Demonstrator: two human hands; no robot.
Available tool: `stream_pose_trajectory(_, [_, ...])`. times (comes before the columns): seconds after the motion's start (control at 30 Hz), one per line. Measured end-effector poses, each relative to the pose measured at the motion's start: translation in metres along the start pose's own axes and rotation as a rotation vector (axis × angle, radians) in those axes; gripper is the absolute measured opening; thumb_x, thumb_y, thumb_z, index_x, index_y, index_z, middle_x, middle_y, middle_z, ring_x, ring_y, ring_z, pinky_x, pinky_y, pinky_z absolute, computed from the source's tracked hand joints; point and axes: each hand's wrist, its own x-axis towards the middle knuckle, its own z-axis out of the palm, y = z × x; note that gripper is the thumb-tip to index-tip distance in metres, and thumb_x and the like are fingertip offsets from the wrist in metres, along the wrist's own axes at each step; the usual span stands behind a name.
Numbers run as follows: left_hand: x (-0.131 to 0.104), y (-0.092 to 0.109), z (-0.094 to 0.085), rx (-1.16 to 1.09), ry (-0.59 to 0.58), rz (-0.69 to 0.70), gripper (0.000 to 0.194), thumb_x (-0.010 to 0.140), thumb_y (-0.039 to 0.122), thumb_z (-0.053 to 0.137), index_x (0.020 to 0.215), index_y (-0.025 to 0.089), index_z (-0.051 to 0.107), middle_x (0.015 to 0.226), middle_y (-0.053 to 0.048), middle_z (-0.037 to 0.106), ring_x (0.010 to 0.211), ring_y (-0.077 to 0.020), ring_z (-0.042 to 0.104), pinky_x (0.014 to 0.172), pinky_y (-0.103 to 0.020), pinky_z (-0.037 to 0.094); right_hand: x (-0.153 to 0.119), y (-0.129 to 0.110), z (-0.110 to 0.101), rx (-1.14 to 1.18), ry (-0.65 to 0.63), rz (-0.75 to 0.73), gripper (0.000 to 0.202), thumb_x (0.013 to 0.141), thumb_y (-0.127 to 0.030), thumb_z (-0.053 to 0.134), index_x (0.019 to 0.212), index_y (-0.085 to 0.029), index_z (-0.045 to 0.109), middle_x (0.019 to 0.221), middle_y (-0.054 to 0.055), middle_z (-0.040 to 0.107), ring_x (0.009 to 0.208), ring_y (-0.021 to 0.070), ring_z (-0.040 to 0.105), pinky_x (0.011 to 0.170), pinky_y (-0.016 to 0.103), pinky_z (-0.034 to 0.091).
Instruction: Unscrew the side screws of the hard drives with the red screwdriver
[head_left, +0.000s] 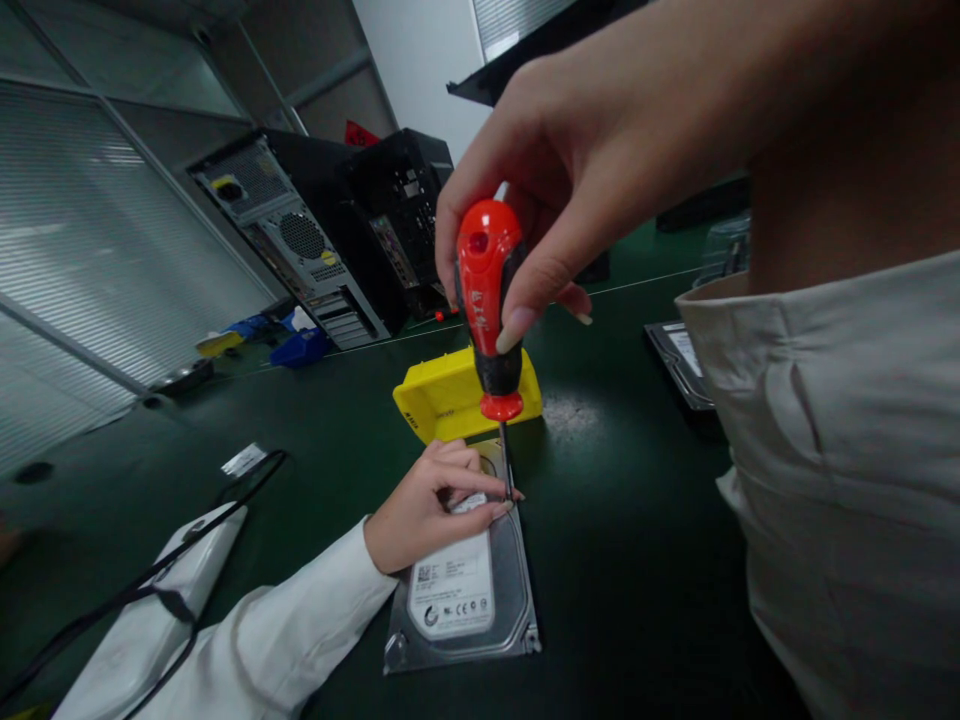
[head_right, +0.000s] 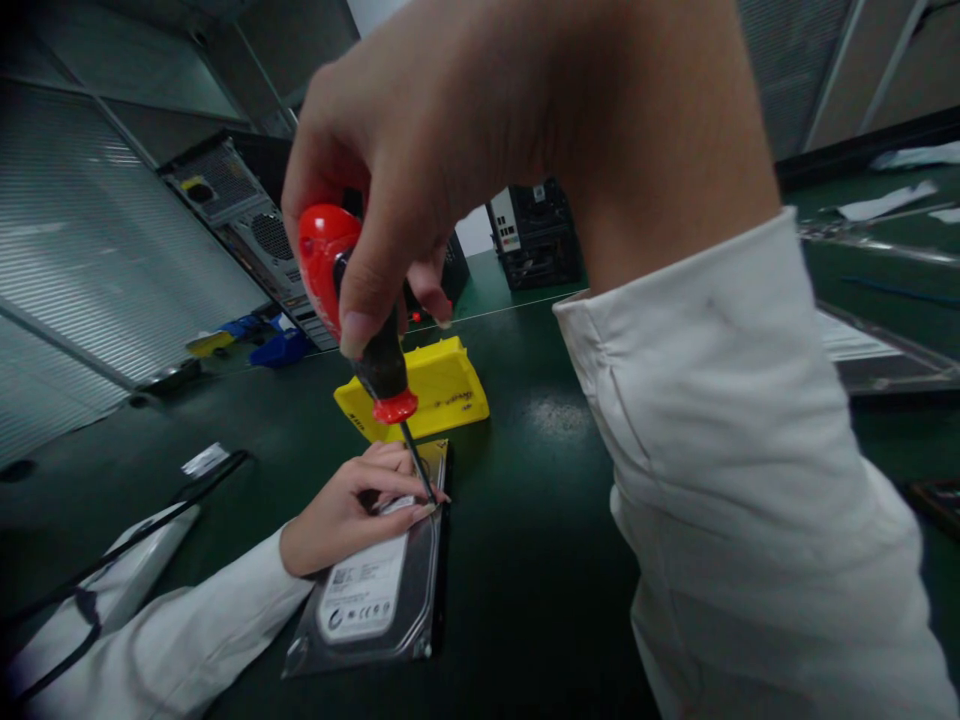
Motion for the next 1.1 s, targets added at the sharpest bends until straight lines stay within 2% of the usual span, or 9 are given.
stream_pose_trajectory(0.2, [0.000,0.001,0.000,0.005,0.013,0.006,0.018,0.079,0.027,0.061,0.087,0.018,0.075,0.053,0.003,0.041,0.056,-0.0111,0.043,0.059,-0.026,0.033,0.000,0.001,-0.002,0.010,-0.007,0.009,0.048,0.058,-0.047,0.071,0.095,-0.017,0.071,0.073,-0.004,0.069,0.064,0.0179,0.066,0.044,0.017,0.046])
stream_pose_trajectory(0.37, [0.001,0.007,0.001,0.013,0.025,-0.034,0.016,0.078,0.026,0.063,0.081,0.016,0.074,0.056,0.001,0.048,0.057,-0.0114,0.046,0.059,-0.025,0.035,0.003,0.002,0.001,-0.009,-0.022,0.020,0.054,0.057,-0.049,0.071,0.097,-0.013,0.070,0.070,-0.004,0.068,0.059,0.0123,0.065,0.042,0.010,0.042])
stream_pose_trajectory(0.47, [0.002,0.010,0.001,0.017,0.017,-0.051,0.016,0.078,0.026,0.062,0.079,0.015,0.074,0.057,0.000,0.050,0.058,-0.0116,0.046,0.059,-0.026,0.035,0.004,0.001,0.002,-0.004,-0.009,0.022,0.054,0.056,-0.047,0.072,0.098,-0.013,0.070,0.069,-0.004,0.068,0.057,0.0113,0.064,0.042,0.010,0.040])
stream_pose_trajectory(0.67, [0.003,0.008,0.002,0.019,0.028,-0.025,0.017,0.079,0.024,0.061,0.078,0.013,0.074,0.052,0.003,0.041,0.055,-0.0106,0.044,0.058,-0.025,0.035,0.000,0.001,0.000,-0.007,-0.007,0.009,0.054,0.056,-0.047,0.069,0.098,-0.013,0.070,0.071,-0.005,0.069,0.058,0.0112,0.065,0.040,0.007,0.039])
stream_pose_trajectory(0.83, [0.002,0.006,0.002,0.010,0.047,0.008,0.017,0.079,0.023,0.061,0.083,0.014,0.074,0.051,0.004,0.036,0.054,-0.0101,0.041,0.057,-0.024,0.033,-0.001,0.004,-0.002,-0.018,0.000,-0.019,0.054,0.053,-0.049,0.067,0.096,-0.016,0.070,0.068,-0.008,0.069,0.059,0.0148,0.067,0.038,0.010,0.043])
stream_pose_trajectory(1.0, [0.001,0.006,0.001,0.019,0.043,-0.008,0.016,0.079,0.022,0.061,0.083,0.013,0.075,0.052,0.004,0.037,0.055,-0.0104,0.042,0.057,-0.024,0.034,-0.003,0.003,-0.002,0.053,-0.013,-0.055,0.045,0.056,-0.043,0.069,0.092,-0.017,0.071,0.071,-0.009,0.069,0.063,0.0156,0.068,0.042,0.012,0.048])
stream_pose_trajectory(1.1, [0.001,0.007,0.001,0.023,0.040,-0.020,0.016,0.078,0.021,0.061,0.083,0.013,0.075,0.052,0.003,0.038,0.055,-0.0107,0.042,0.058,-0.024,0.034,-0.003,0.002,-0.001,0.106,-0.029,-0.055,0.047,0.055,-0.045,0.069,0.092,-0.015,0.070,0.069,-0.009,0.069,0.065,0.0164,0.068,0.044,0.013,0.050])
